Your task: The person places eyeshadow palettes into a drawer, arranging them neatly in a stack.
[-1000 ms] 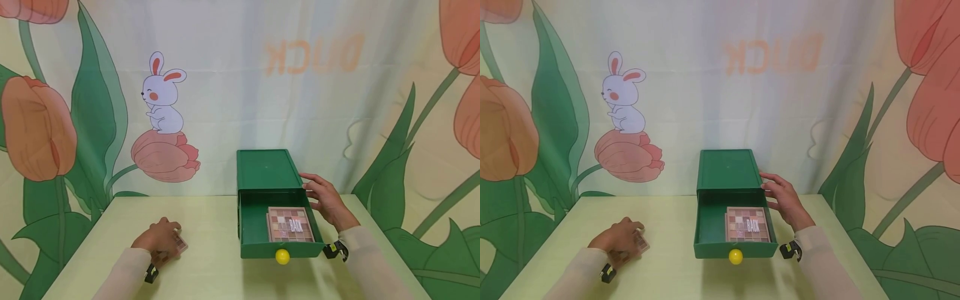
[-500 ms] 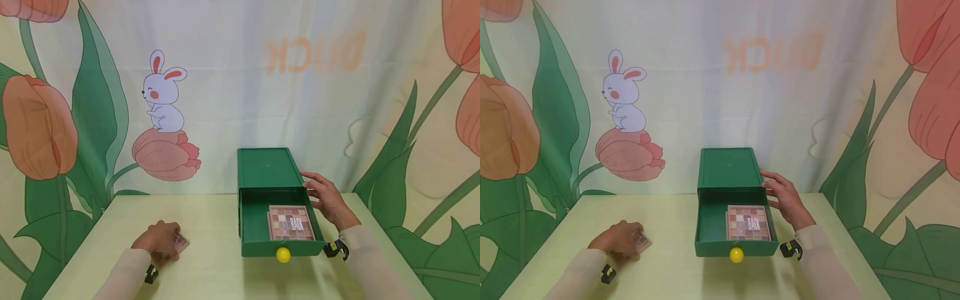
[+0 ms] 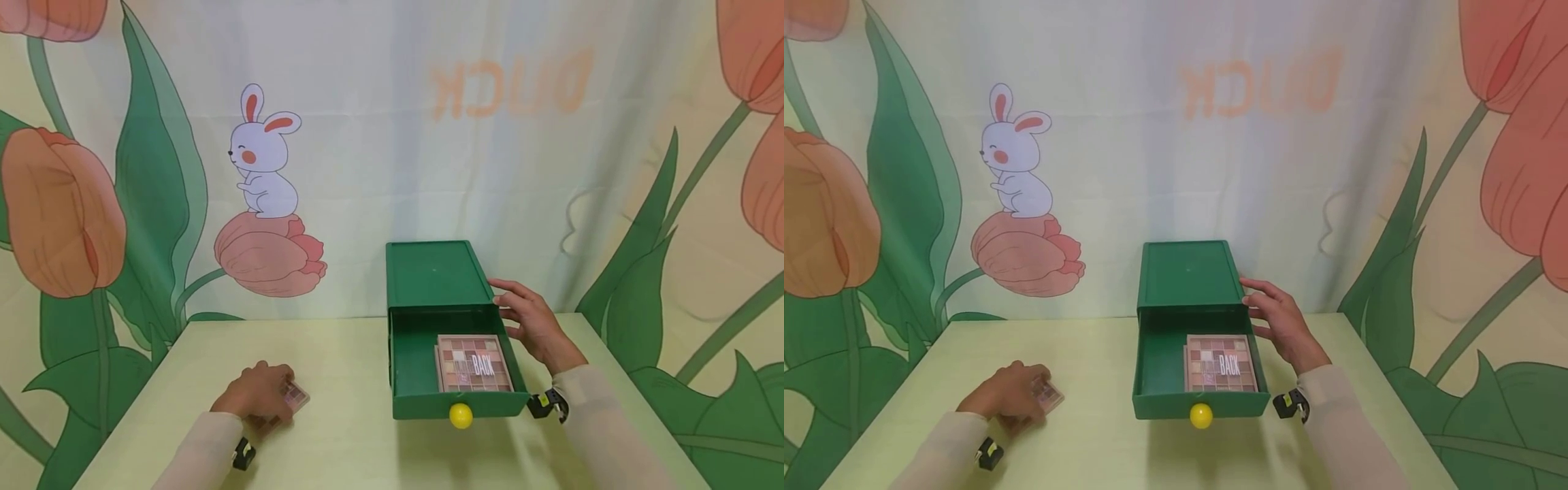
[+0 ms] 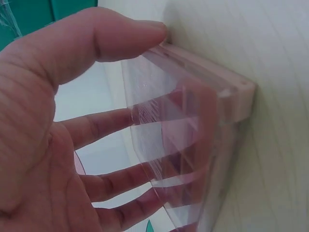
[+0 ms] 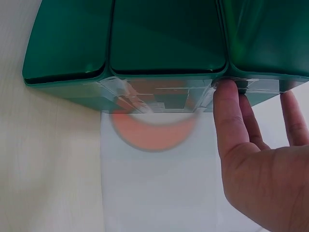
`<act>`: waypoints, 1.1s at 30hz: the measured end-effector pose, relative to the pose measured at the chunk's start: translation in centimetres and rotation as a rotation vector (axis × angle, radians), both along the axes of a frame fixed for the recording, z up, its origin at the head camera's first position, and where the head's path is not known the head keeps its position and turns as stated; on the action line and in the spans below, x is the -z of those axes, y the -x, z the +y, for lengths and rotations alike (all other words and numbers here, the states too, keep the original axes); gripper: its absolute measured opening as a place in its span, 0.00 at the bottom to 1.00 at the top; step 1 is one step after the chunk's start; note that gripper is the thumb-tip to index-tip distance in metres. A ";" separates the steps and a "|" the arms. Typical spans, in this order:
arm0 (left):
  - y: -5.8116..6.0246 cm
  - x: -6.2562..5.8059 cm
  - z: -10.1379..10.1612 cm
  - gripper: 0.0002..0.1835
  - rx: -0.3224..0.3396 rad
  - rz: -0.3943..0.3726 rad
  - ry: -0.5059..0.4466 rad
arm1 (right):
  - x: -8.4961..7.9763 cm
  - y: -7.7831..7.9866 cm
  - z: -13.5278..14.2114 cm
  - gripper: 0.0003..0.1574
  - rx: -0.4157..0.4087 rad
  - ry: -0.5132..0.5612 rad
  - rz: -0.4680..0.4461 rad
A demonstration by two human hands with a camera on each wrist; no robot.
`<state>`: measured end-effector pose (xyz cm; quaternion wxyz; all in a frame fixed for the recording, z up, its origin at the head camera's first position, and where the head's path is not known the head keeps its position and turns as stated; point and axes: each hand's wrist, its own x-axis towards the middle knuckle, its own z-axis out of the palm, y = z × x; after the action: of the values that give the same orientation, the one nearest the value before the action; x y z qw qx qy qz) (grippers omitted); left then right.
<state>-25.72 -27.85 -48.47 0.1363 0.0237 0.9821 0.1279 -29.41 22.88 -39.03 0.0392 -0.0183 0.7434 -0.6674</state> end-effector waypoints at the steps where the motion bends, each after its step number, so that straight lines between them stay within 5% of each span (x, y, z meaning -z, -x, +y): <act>1: 0.0 0.0 -0.1 0.41 0.001 0.000 -0.009 | 0.0 0.0 0.0 0.34 0.000 -0.001 0.000; 8: 0.2 -0.5 -0.6 0.44 0.018 0.003 -0.055 | -0.1 0.0 -0.1 0.35 -0.001 -0.003 -0.004; 14: 0.3 -2.1 -0.4 0.47 0.040 0.036 -0.054 | 0.0 0.0 -0.1 0.34 0.002 0.001 -0.005; 25: -0.3 -7.4 1.3 0.43 0.093 0.110 -0.088 | 0.0 0.1 -0.1 0.34 -0.001 -0.002 -0.008; 33: -0.6 -12.2 4.1 0.43 0.192 0.136 -0.118 | 0.0 0.1 -0.1 0.35 0.001 0.001 -0.006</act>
<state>-25.11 -23.79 -36.30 0.0793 0.1341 0.9730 0.1702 -29.52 22.82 -39.05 0.0411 -0.0157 0.7431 -0.6678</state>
